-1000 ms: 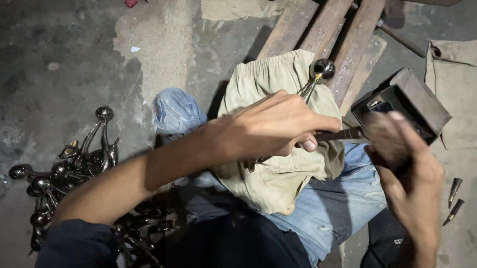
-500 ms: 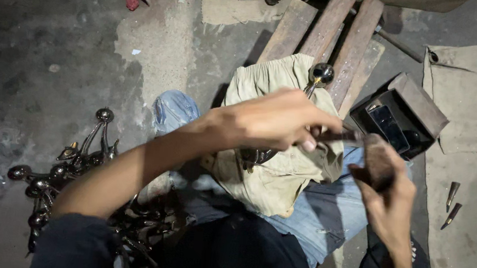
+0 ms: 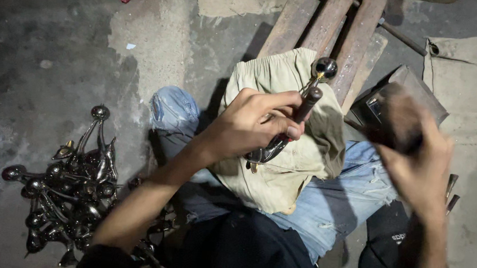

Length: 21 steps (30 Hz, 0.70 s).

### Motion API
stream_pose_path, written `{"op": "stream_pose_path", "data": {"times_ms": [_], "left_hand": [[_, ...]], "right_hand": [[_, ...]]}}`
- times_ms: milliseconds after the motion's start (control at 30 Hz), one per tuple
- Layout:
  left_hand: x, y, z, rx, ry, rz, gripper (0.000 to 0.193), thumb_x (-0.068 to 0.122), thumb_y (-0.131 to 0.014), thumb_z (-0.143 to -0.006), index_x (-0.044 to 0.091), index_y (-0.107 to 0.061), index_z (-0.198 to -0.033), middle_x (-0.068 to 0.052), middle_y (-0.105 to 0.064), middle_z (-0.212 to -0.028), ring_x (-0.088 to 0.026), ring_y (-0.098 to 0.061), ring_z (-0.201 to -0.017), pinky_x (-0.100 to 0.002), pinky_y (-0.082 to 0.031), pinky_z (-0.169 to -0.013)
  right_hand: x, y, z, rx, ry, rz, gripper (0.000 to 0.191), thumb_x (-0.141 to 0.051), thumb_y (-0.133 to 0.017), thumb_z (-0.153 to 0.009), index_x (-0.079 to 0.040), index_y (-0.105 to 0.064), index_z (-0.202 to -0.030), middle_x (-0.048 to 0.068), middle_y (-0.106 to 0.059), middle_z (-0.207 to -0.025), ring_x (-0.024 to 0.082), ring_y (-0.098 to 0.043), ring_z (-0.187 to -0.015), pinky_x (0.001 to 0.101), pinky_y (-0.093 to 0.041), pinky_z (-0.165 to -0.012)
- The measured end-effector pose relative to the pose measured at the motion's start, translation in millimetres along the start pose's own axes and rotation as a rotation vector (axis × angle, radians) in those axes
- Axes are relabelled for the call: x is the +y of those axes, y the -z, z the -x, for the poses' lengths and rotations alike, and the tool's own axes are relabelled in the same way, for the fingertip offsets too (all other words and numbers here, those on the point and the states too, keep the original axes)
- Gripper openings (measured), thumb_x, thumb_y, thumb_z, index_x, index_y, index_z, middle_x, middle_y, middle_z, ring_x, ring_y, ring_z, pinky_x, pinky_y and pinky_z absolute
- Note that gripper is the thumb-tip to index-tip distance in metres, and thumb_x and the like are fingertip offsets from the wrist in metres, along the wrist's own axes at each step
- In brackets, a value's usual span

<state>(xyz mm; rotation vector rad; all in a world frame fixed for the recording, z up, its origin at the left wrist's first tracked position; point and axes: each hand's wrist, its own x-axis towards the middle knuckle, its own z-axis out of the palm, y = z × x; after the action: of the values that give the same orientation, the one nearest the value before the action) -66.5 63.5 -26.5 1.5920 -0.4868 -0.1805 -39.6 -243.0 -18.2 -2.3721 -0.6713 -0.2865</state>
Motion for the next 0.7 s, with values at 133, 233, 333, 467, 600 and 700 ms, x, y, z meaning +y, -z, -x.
{"op": "stream_pose_path", "data": {"times_ms": [133,233,333,467,600,700], "left_hand": [[0,-2,-2,0.013,0.028,-0.013,0.027,0.000,-0.060,-0.098,-0.011,-0.064,-0.122,-0.016,-0.078,-0.096,-0.018,-0.079,-0.089,-0.028,-0.066,-0.082],[-5,-6,-7,0.035,0.012,-0.050,0.030,0.002,-0.060,-0.099,-0.010,-0.061,-0.127,-0.017,-0.077,-0.099,-0.017,-0.080,-0.086,-0.026,-0.068,-0.074],[-11,-7,-3,0.042,-0.112,-0.090,0.029,0.003,-0.061,-0.102,-0.012,-0.060,-0.127,-0.020,-0.075,-0.107,-0.017,-0.079,-0.088,-0.025,-0.068,-0.077],[-18,-12,5,0.102,-0.306,-0.316,0.022,0.003,-0.066,-0.103,-0.009,-0.064,-0.120,-0.026,-0.071,-0.123,-0.019,-0.078,-0.098,-0.025,-0.066,-0.082],[-16,-20,7,0.185,-0.197,-0.352,0.021,0.001,-0.070,-0.099,-0.008,-0.068,-0.119,-0.018,-0.077,-0.106,-0.018,-0.080,-0.097,-0.023,-0.061,-0.074],[-9,-24,14,0.258,-0.237,-0.452,0.024,-0.003,-0.069,-0.095,-0.006,-0.069,-0.119,-0.015,-0.078,-0.108,-0.017,-0.079,-0.097,-0.023,-0.065,-0.075]], "right_hand": [[5,17,-33,-0.048,0.029,-0.114,0.059,0.007,-0.075,-0.079,0.002,-0.058,-0.135,0.014,-0.070,-0.117,0.025,-0.072,-0.099,0.0343,-0.059,-0.092],[4,20,-47,0.028,0.063,-0.171,0.063,-0.003,-0.080,-0.085,0.005,-0.051,-0.140,0.019,-0.061,-0.128,0.030,-0.067,-0.104,0.0352,-0.058,-0.093],[-7,26,-55,-0.114,0.258,0.336,0.077,0.002,-0.083,-0.072,0.008,-0.047,-0.140,0.030,-0.058,-0.124,0.043,-0.063,-0.112,0.0451,-0.052,-0.100],[-22,41,-75,-0.387,0.261,0.370,0.075,-0.001,-0.074,-0.077,0.003,-0.046,-0.146,0.025,-0.061,-0.126,0.037,-0.065,-0.112,0.0419,-0.053,-0.100],[-19,44,-84,-0.672,0.203,0.382,0.072,-0.003,-0.066,-0.083,-0.002,-0.045,-0.153,0.020,-0.065,-0.128,0.030,-0.068,-0.112,0.0386,-0.054,-0.100],[14,46,-77,-0.671,0.221,0.246,0.064,-0.007,-0.057,-0.090,-0.004,-0.046,-0.153,0.017,-0.066,-0.128,0.025,-0.069,-0.112,0.0353,-0.055,-0.100]]}}
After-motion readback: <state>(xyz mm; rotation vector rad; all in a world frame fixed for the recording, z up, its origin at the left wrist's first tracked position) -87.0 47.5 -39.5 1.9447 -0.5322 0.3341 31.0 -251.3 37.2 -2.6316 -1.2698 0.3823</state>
